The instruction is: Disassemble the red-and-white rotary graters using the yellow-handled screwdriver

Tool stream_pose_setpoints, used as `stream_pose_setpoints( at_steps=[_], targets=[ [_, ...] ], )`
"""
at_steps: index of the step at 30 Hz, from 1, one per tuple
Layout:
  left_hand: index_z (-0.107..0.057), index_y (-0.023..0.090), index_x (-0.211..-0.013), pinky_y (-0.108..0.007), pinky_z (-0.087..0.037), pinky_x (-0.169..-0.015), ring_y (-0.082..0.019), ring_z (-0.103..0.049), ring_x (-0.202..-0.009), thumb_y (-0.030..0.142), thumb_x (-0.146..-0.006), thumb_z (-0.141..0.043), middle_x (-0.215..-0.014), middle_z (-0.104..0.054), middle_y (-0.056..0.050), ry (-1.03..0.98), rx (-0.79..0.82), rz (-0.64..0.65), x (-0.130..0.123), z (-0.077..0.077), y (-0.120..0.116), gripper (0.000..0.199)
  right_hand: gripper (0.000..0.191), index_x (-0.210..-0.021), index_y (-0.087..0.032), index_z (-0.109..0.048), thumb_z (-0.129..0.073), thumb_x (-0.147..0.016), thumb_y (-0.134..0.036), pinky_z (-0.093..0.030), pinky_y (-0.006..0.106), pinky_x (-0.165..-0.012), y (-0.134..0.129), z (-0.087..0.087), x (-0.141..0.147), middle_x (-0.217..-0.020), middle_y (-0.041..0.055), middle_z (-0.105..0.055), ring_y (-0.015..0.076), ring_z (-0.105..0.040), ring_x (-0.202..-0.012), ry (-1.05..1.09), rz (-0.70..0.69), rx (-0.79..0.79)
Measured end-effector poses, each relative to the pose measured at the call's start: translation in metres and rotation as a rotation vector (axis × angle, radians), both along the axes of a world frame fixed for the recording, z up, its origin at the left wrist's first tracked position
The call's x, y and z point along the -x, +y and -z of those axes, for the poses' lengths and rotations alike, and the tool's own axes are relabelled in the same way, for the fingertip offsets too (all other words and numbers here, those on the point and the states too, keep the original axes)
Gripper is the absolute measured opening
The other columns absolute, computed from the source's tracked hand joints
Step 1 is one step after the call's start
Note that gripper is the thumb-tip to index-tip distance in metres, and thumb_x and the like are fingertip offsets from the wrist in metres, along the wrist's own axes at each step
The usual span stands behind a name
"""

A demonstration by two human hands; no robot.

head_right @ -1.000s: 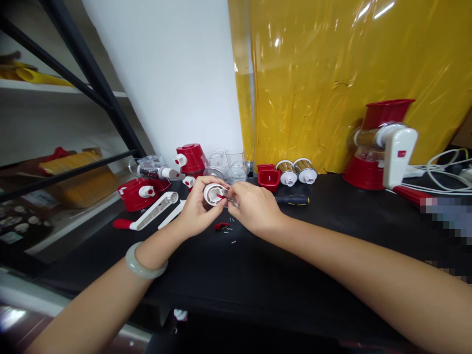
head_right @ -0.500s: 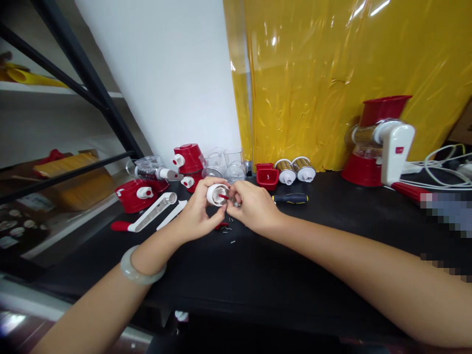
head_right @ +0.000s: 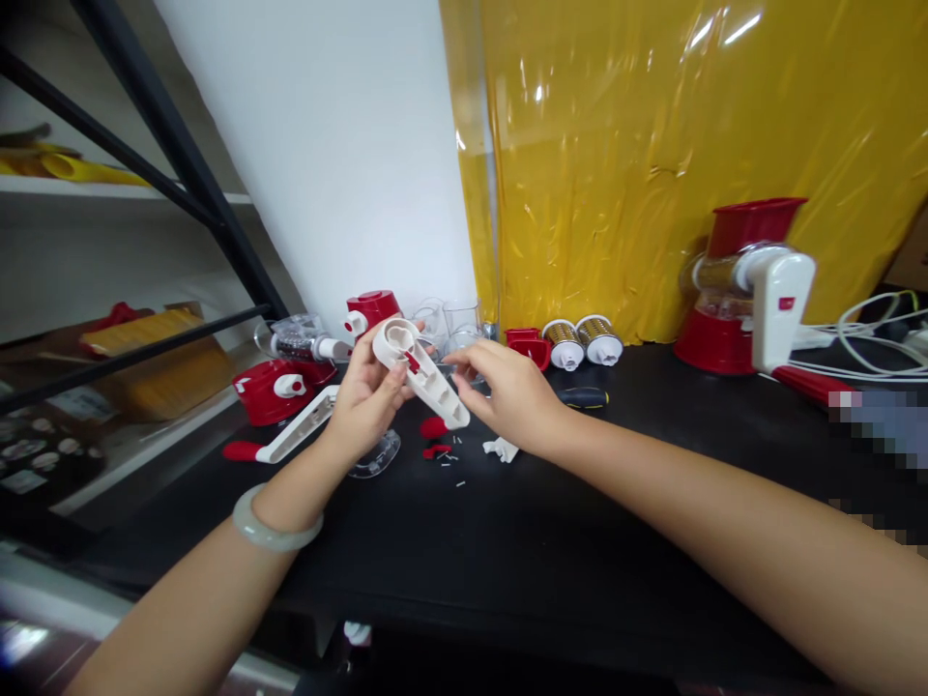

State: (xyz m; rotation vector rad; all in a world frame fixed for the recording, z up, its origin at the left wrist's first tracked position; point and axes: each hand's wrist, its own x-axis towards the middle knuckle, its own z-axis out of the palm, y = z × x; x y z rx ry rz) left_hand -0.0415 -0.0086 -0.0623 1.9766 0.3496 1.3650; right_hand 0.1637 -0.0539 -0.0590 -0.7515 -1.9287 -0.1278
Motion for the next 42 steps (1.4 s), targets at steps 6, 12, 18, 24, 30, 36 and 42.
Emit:
stream_pose_setpoints(
  at_steps=[6,12,18,24,30,36,42],
  targets=[
    [-0.039,0.034,-0.146,-0.045,-0.054,-0.097,-0.025,-0.060,-0.121,0.043,-0.095,-0.054,-0.150,-0.047,-0.008,-0.070,0.152,0.082,-0.002,-0.003,-0.007,0.055,0.023,-0.115,-0.023,-0.062,-0.060,-0.092,-0.024,-0.053,0.043,-0.085,-0.011,-0.010,0.004,-0.103,0.0093,-0.065,0.0243,-0.062,-0.097,-0.101,0.037,-0.178],
    [-0.053,0.026,-0.139,-0.040,-0.037,-0.114,-0.027,-0.046,-0.135,0.043,-0.093,-0.057,-0.144,-0.055,-0.007,0.023,0.190,0.104,-0.003,-0.002,-0.011,0.049,0.062,-0.145,-0.029,-0.041,-0.065,-0.088,-0.021,-0.046,0.054,-0.103,-0.015,-0.007,0.009,-0.143,0.0158,-0.041,0.0323,-0.042,-0.135,-0.089,0.055,-0.203],
    [-0.049,0.026,-0.143,-0.037,-0.056,-0.087,-0.023,-0.066,-0.102,0.045,-0.093,-0.057,-0.137,-0.058,-0.009,0.086,0.289,0.132,-0.006,-0.003,-0.018,0.054,0.060,-0.147,-0.028,-0.039,-0.060,-0.091,-0.019,-0.045,0.053,-0.108,-0.012,-0.006,0.007,-0.143,0.0150,-0.046,0.0290,-0.045,-0.135,-0.152,-0.021,-0.112],
    [-0.053,0.023,-0.137,-0.028,-0.059,-0.070,-0.015,-0.067,-0.078,0.047,-0.091,-0.058,-0.116,-0.067,-0.008,0.127,0.362,0.156,-0.008,-0.003,-0.025,0.052,0.054,-0.141,-0.027,-0.046,-0.062,-0.089,-0.017,-0.048,0.052,-0.103,-0.010,-0.007,0.006,-0.136,0.0147,-0.052,0.0295,-0.052,-0.129,-0.151,-0.024,-0.081],
    [-0.054,0.022,-0.133,-0.029,-0.061,-0.065,-0.015,-0.067,-0.071,0.051,-0.088,-0.062,-0.098,-0.069,-0.005,0.122,0.478,0.167,-0.009,-0.003,-0.026,0.055,0.041,-0.131,-0.023,-0.056,-0.061,-0.090,-0.017,-0.050,0.046,-0.098,-0.009,-0.010,0.001,-0.133,0.0152,-0.054,0.0266,-0.054,-0.123,-0.209,-0.020,-0.149],
    [-0.051,0.020,-0.134,-0.026,-0.058,-0.054,-0.013,-0.064,-0.055,0.057,-0.086,-0.060,-0.072,-0.066,0.001,0.138,0.569,0.135,-0.005,-0.010,-0.024,0.061,0.012,-0.100,-0.022,-0.069,-0.059,-0.093,-0.023,-0.049,0.045,-0.088,-0.020,-0.019,0.003,-0.116,0.0104,-0.064,0.0274,-0.058,-0.111,-0.358,0.067,-0.357],
    [-0.055,0.017,-0.127,-0.025,-0.056,-0.048,-0.014,-0.062,-0.049,0.058,-0.087,-0.058,-0.064,-0.064,0.001,0.273,0.572,0.188,-0.006,-0.011,-0.033,0.057,0.017,-0.094,-0.020,-0.071,-0.054,-0.096,-0.019,-0.046,0.040,-0.085,-0.026,-0.018,0.007,-0.108,0.0090,-0.069,0.0247,-0.058,-0.104,-0.422,0.114,-0.398]
  ],
)
